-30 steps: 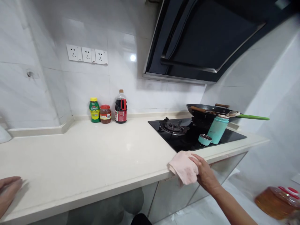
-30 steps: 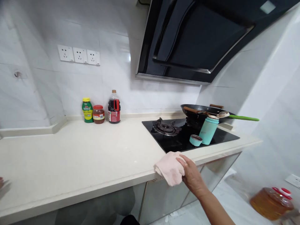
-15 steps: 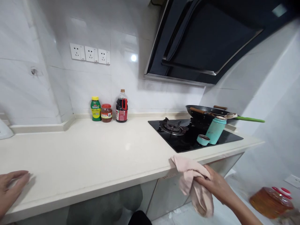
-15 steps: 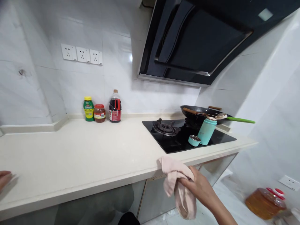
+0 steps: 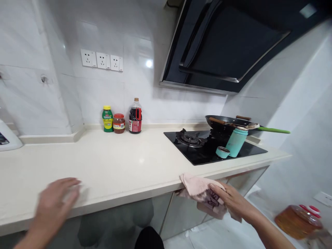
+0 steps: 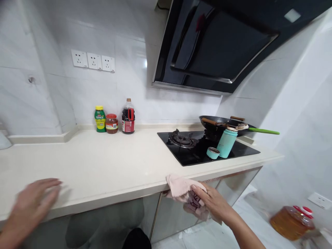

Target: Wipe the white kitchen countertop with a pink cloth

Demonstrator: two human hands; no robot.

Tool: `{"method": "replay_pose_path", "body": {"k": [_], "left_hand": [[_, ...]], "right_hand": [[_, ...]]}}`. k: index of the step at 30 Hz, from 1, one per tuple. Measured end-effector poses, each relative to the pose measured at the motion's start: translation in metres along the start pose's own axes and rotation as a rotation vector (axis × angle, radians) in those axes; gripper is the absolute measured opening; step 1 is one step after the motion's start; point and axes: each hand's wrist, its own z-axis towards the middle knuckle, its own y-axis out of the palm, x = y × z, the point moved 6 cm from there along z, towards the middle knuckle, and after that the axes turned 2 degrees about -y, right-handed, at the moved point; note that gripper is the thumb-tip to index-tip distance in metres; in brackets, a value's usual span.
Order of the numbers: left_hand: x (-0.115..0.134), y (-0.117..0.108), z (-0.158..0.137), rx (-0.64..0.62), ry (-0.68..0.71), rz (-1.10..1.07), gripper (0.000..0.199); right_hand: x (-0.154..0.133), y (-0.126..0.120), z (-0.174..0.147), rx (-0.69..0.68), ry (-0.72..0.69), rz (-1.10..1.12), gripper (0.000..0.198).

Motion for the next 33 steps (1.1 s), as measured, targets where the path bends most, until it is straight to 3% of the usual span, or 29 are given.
{"method": "replay_pose_path", "body": {"k": [2,4,6,8,10,12,14,18,20,24,29,33], "left_hand": [[0.084,0.041,-0.011,-0.092,0.043,-0.23,0.019],[0.163,0.09,-0.022,-0.328,0.022,-0.448,0.027],[0.229,0.134,-0.031,-0.544,-0.016,-0.64,0.051],[0.278,0.167,-0.035,-0.713,-0.02,-0.76,0.077],[0.309,0.188,-0.036,-0.802,0.023,-0.821,0.061],[0.327,0.198,-0.035,-0.854,0.101,-0.863,0.034],[0.334,0.202,-0.033,-0.871,0.145,-0.901,0.031],[0.335,0.208,-0.023,-0.821,-0.024,-0.951,0.038],[0.342,0.213,-0.019,-0.842,-0.111,-0.994,0.036],[0.363,0.223,-0.011,-0.884,-0.254,-1.128,0.03],[0.377,0.236,-0.011,-0.911,-0.519,-1.286,0.025],[0.38,0.22,0.001,-0.911,-0.514,-1.372,0.024]], "right_hand": [[-0.008,0.001,-0.01,-0.013,0.019,0.017,0.06],[-0.018,0.005,-0.021,-0.043,0.011,0.037,0.06],[-0.026,0.011,-0.031,-0.064,-0.016,0.058,0.058],[-0.03,0.018,-0.041,-0.087,-0.039,0.08,0.057],[-0.026,0.022,-0.049,-0.072,-0.029,0.082,0.058],[-0.015,0.021,-0.057,-0.032,0.024,0.08,0.061],[-0.003,0.021,-0.064,-0.045,0.051,0.09,0.062],[0.006,0.037,-0.075,-0.311,-0.035,0.087,0.055],[0.007,0.04,-0.075,-0.345,-0.066,0.062,0.051],[0.005,0.032,-0.068,-0.186,-0.149,0.102,0.045],[0.024,0.035,-0.062,0.019,-0.104,0.132,0.034],[0.052,0.058,-0.063,0.081,-0.066,0.055,0.024]]}}
